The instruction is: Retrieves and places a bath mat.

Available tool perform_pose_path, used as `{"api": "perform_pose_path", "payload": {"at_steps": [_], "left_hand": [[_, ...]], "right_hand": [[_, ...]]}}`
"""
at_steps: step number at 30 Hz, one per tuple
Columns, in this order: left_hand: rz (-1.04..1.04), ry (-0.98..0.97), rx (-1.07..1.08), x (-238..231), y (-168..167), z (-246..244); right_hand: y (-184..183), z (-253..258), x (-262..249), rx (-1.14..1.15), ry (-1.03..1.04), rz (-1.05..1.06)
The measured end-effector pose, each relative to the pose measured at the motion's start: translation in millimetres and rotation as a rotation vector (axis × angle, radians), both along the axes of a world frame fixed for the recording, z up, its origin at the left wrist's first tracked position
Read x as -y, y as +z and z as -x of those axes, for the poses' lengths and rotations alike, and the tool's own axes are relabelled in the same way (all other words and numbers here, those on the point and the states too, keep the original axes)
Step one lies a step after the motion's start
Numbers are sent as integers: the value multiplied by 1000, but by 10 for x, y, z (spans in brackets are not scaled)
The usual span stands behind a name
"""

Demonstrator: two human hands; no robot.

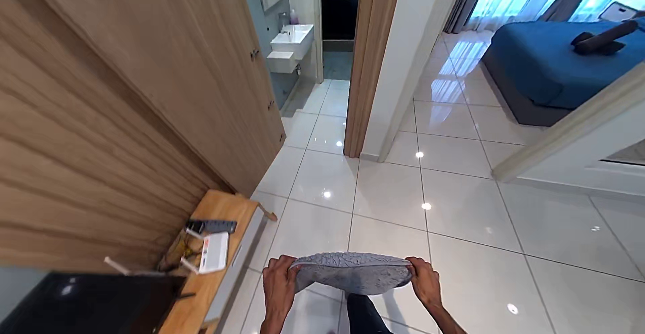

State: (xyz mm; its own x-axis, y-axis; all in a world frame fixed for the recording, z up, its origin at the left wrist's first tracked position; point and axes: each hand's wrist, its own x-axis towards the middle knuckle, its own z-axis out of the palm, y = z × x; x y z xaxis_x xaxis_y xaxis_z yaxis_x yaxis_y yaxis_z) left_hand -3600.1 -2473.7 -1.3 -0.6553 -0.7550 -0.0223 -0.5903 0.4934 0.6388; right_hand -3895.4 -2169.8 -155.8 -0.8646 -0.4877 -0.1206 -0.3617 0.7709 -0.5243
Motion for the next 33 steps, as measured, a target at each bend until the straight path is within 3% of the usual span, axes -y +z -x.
{"api": "perform_pose_path", "payload": {"at_steps": [4, 7, 9, 15, 19, 24, 29, 33], "left_hand": [[-85, -129, 440, 955, -264, 970], [-189, -133, 612, 1503, -364, 1616], [-222, -81, 622, 1933, -345, 1948], [-208, 152, 499, 3335, -509, 2898], [-206, 251, 354, 4455, -710, 3790], [-249, 124, 437, 5989, -745, 5020], [-86, -115, 565, 7406, -377, 6253], [-44, -224, 678, 8396, -399, 7187]], "right_hand": [[-384, 933, 934, 57, -31, -166], [-607, 1719, 1776, 230, 4, -279], [-516, 2186, 2541, 249, 35, -279], [231, 3719, 4913, 196, 248, -331], [267, 4620, 6145, 237, 220, -340], [-267, 5431, 6841, 416, 170, -314], [-200, 6051, 7504, 547, 124, -182], [-466, 6631, 8033, 592, 43, -149]]}}
